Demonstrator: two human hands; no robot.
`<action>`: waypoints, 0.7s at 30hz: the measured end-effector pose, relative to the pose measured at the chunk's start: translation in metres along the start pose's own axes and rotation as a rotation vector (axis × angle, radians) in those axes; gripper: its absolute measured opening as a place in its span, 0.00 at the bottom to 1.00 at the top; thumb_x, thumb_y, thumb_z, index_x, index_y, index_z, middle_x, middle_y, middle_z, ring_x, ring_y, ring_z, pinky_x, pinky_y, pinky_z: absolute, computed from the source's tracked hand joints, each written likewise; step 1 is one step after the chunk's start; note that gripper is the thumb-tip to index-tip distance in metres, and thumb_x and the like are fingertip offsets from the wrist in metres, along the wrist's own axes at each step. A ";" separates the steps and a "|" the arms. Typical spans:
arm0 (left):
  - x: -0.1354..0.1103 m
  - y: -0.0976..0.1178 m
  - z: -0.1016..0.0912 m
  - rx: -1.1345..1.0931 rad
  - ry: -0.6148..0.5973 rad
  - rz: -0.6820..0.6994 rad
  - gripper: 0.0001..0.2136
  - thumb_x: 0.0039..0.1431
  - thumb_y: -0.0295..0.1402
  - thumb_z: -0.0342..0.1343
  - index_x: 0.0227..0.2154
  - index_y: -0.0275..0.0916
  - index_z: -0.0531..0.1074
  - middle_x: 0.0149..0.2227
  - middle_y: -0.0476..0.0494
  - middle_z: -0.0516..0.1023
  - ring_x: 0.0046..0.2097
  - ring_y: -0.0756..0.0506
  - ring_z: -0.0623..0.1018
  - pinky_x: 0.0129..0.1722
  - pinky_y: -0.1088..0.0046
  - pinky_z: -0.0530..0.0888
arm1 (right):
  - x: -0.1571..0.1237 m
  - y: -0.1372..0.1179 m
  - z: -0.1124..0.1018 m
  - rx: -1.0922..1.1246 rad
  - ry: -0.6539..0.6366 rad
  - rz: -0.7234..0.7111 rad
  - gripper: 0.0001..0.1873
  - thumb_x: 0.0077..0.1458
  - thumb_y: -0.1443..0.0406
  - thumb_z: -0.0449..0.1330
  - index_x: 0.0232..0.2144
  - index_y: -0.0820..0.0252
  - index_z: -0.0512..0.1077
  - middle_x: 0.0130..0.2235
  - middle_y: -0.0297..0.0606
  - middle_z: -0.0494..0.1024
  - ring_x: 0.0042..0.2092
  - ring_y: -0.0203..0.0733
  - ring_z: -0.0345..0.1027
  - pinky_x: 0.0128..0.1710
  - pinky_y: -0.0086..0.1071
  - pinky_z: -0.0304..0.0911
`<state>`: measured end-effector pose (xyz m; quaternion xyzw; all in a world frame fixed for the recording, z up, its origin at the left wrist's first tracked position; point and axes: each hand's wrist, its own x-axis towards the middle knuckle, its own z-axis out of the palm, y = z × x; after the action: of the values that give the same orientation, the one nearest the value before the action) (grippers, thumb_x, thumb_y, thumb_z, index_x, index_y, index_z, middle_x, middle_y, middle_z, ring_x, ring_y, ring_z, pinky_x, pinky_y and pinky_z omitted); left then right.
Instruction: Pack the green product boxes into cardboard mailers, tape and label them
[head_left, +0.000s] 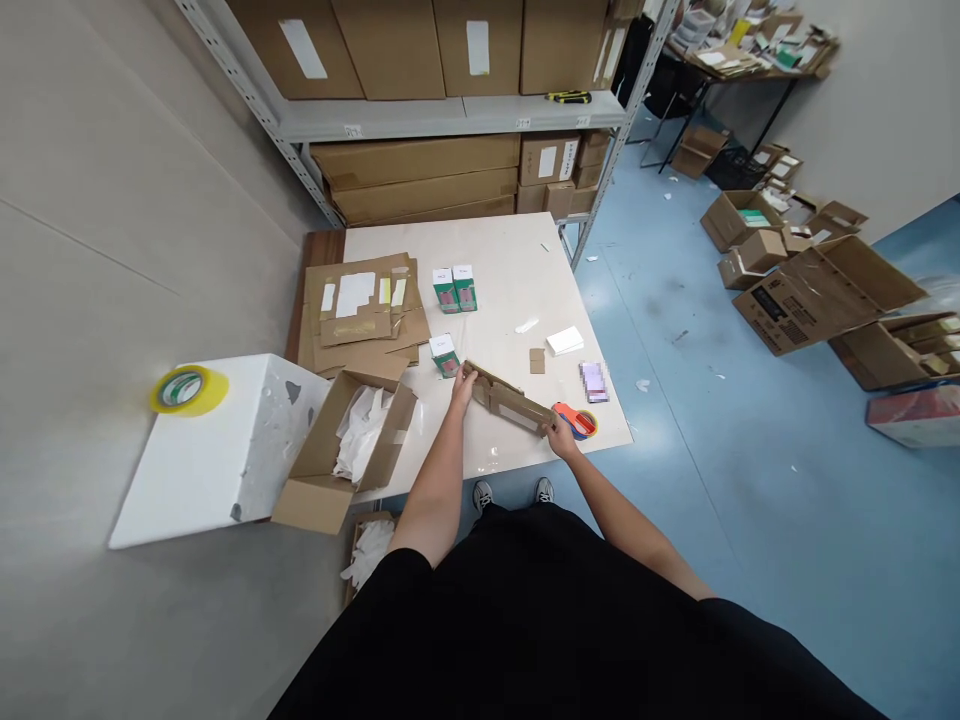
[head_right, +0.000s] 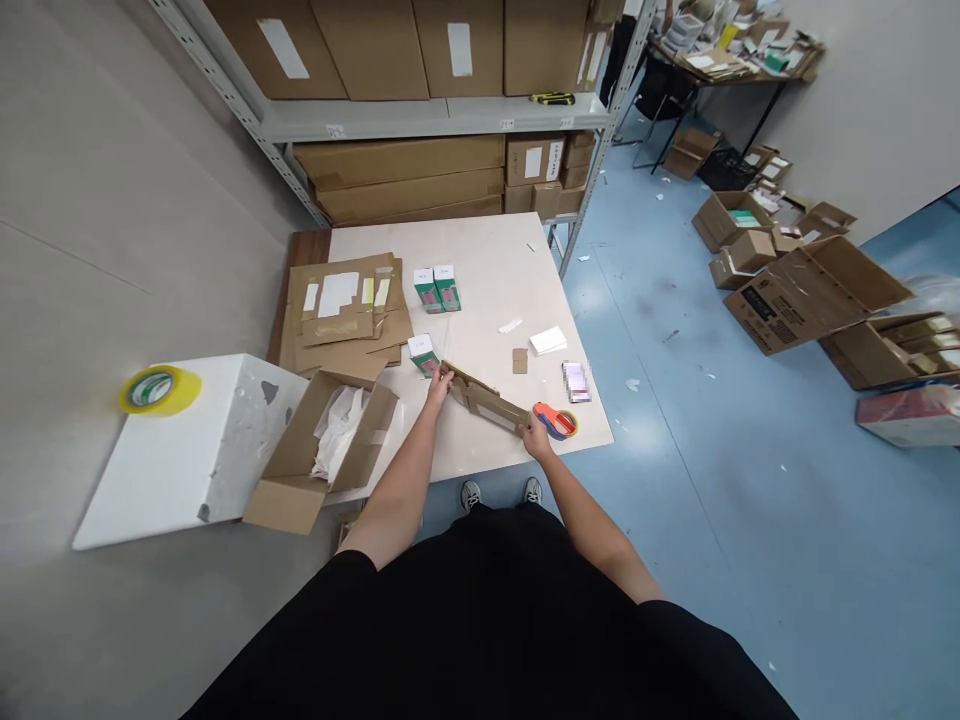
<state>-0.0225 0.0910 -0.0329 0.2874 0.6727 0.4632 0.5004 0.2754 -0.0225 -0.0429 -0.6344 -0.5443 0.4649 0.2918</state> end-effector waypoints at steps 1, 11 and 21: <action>-0.002 -0.001 -0.001 0.002 -0.003 -0.004 0.35 0.58 0.40 0.65 0.69 0.42 0.65 0.64 0.37 0.75 0.63 0.41 0.77 0.61 0.64 0.74 | 0.002 0.003 0.000 -0.001 0.019 0.012 0.18 0.54 0.59 0.56 0.46 0.57 0.73 0.43 0.44 0.81 0.47 0.53 0.74 0.51 0.45 0.70; -0.048 -0.011 -0.041 -0.007 -0.044 0.058 0.34 0.51 0.30 0.65 0.64 0.46 0.72 0.62 0.39 0.77 0.59 0.40 0.80 0.62 0.57 0.74 | 0.040 -0.016 0.026 0.118 -0.021 -0.178 0.37 0.50 0.63 0.60 0.63 0.57 0.66 0.63 0.48 0.73 0.65 0.52 0.65 0.66 0.47 0.61; -0.073 -0.031 -0.076 -0.028 -0.119 0.046 0.38 0.45 0.29 0.70 0.63 0.41 0.72 0.66 0.30 0.72 0.62 0.35 0.77 0.64 0.52 0.70 | 0.040 -0.027 0.052 0.036 -0.135 -0.182 0.10 0.48 0.60 0.64 0.35 0.54 0.76 0.64 0.47 0.71 0.67 0.56 0.62 0.67 0.53 0.58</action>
<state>-0.0673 -0.0089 -0.0258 0.3226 0.6284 0.4663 0.5326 0.2156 0.0152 -0.0509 -0.5444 -0.6096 0.4879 0.3066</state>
